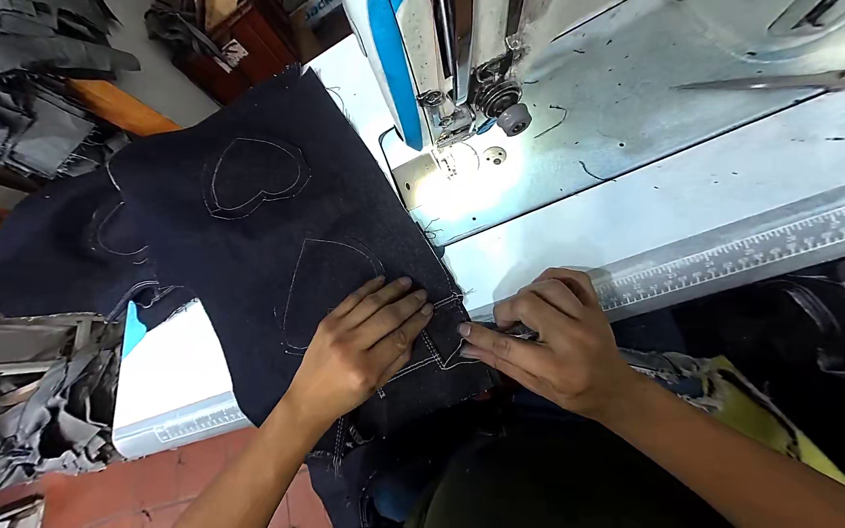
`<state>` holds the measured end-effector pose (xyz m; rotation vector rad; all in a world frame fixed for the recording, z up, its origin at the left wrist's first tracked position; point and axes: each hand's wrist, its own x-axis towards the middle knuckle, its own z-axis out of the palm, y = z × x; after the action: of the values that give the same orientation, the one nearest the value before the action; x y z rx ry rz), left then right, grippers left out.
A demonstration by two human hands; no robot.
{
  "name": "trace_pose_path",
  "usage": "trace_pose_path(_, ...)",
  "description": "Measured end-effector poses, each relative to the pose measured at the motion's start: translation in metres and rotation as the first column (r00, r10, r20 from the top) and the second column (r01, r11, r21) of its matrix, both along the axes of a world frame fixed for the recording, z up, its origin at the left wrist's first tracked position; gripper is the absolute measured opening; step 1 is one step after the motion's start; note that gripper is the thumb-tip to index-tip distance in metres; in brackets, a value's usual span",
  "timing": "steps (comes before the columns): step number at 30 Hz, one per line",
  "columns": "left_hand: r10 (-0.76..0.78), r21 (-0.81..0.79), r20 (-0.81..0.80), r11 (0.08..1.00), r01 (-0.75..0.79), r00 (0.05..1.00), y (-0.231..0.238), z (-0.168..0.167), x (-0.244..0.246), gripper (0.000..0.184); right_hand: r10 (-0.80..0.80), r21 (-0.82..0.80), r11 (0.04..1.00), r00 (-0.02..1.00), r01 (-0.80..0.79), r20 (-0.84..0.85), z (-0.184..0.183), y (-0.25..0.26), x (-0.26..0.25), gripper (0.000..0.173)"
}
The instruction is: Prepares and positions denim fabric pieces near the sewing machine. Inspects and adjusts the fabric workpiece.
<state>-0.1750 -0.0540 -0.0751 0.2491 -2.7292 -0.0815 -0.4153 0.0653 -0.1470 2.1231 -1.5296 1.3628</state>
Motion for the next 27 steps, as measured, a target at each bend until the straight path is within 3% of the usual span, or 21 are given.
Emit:
trace_pose_path(3,0.059,-0.059,-0.158,0.996,-0.069,0.986,0.006,-0.002,0.002,0.018,0.001,0.074,0.997,1.0,-0.002,0.011,0.008,0.0,0.0,0.022)
trace_pose_path(7,0.303,0.238,-0.371,0.945,-0.225,0.878,0.005,0.005,0.002,0.014,0.045,0.312,0.948,0.997,-0.063,0.065,0.049,-0.013,-0.006,0.038)
trace_pose_path(10,0.308,0.29,-0.399,0.936,-0.2,0.863,0.007,-0.001,0.006,0.011,0.201,0.352,0.92,0.978,-0.172,-0.047,0.068,-0.062,-0.018,0.056)
trace_pose_path(12,0.286,0.273,-0.376,0.943,-0.189,0.882,0.01,-0.001,0.004,0.01,0.309,0.458,0.861,0.943,-0.222,-0.122,0.07,-0.097,-0.027,0.079)
trace_pose_path(14,0.263,0.269,-0.309,0.946,-0.182,0.914,0.012,-0.001,0.002,0.01,0.365,0.571,0.796,0.913,-0.203,-0.184,0.073,-0.115,-0.031,0.104)
trace_pose_path(16,0.221,0.233,-0.247,0.959,-0.163,0.944,0.013,0.001,0.001,0.01,0.392,0.613,0.769,0.892,-0.183,-0.226,0.074,-0.118,-0.031,0.119)
trace_pose_path(19,0.151,0.199,-0.19,0.974,-0.112,0.97,0.008,0.008,-0.005,0.01,0.404,0.674,0.727,0.877,-0.133,-0.262,0.079,-0.116,-0.028,0.118)
trace_pose_path(23,0.082,0.309,-0.091,0.95,-0.05,0.992,0.003,0.001,-0.015,0.013,0.422,0.724,0.683,0.864,-0.103,-0.274,0.086,-0.118,-0.031,0.109)
trace_pose_path(27,0.071,0.269,-0.033,0.961,-0.059,0.997,0.003,-0.004,-0.014,0.019,0.407,0.554,0.796,0.893,-0.244,-0.191,0.067,-0.113,-0.05,0.113)
